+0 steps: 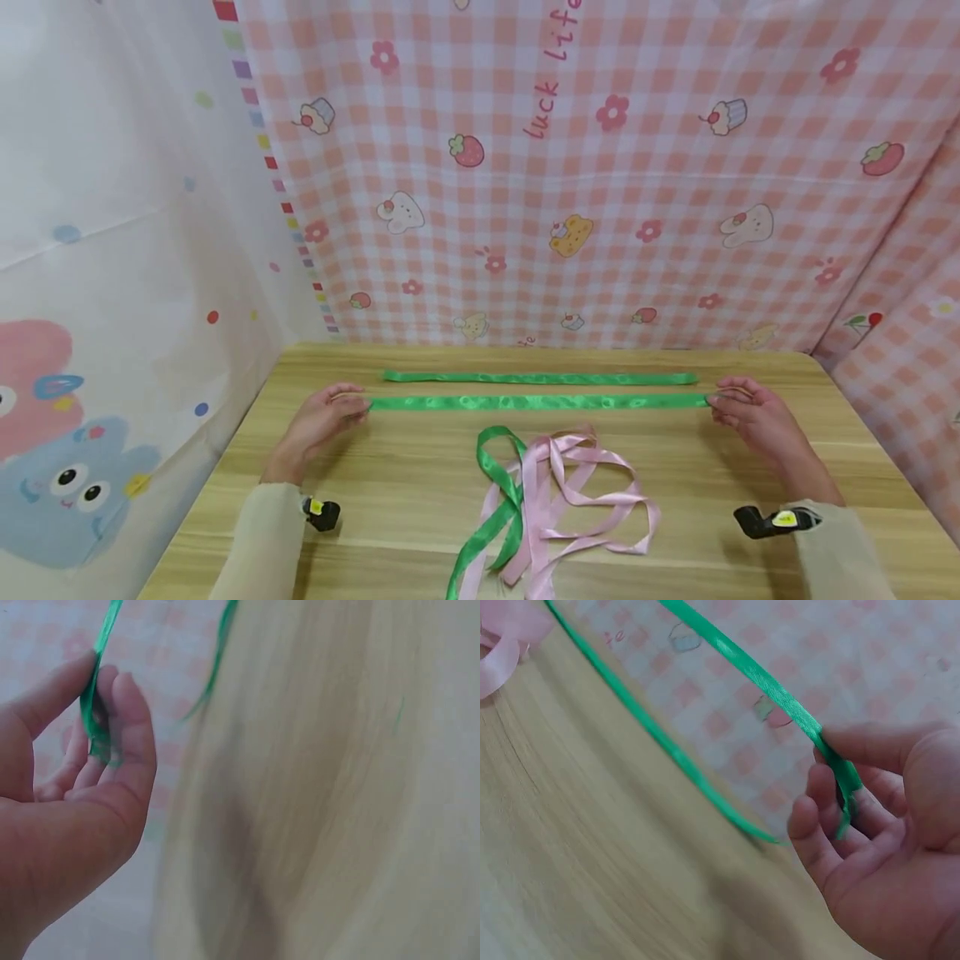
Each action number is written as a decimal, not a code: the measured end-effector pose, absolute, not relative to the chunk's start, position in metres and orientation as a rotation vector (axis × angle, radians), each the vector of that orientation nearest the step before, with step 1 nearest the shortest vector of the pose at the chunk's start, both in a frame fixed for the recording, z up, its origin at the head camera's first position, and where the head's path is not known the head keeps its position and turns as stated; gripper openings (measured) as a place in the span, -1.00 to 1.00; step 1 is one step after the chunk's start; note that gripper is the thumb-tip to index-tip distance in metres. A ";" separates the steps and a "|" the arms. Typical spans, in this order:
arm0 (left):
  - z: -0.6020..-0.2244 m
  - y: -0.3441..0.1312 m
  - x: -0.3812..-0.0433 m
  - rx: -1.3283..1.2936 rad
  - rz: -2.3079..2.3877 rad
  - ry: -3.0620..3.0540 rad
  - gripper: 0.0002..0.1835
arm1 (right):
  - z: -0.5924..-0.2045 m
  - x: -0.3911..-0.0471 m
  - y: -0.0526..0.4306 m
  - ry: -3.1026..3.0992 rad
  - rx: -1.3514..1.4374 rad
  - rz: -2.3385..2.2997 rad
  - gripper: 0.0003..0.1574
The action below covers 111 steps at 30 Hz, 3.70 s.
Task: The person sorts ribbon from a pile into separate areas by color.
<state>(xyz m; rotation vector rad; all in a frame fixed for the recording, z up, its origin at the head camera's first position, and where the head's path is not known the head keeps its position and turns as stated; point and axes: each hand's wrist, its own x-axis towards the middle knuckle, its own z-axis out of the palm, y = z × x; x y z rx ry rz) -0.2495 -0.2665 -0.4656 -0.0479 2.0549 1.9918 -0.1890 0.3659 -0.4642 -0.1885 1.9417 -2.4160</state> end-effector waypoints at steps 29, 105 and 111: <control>-0.501 -0.214 -0.297 -0.858 2.324 2.157 -0.62 | -0.504 -0.250 0.336 2.306 0.989 -2.199 -0.62; -0.489 -0.105 -0.204 0.013 1.673 2.165 -0.50 | -0.494 -0.237 0.127 2.319 -0.554 -1.490 -0.75; -0.490 -0.097 -0.202 -0.021 1.656 2.252 -0.54 | -0.495 -0.237 0.128 2.307 -0.586 -1.493 -0.76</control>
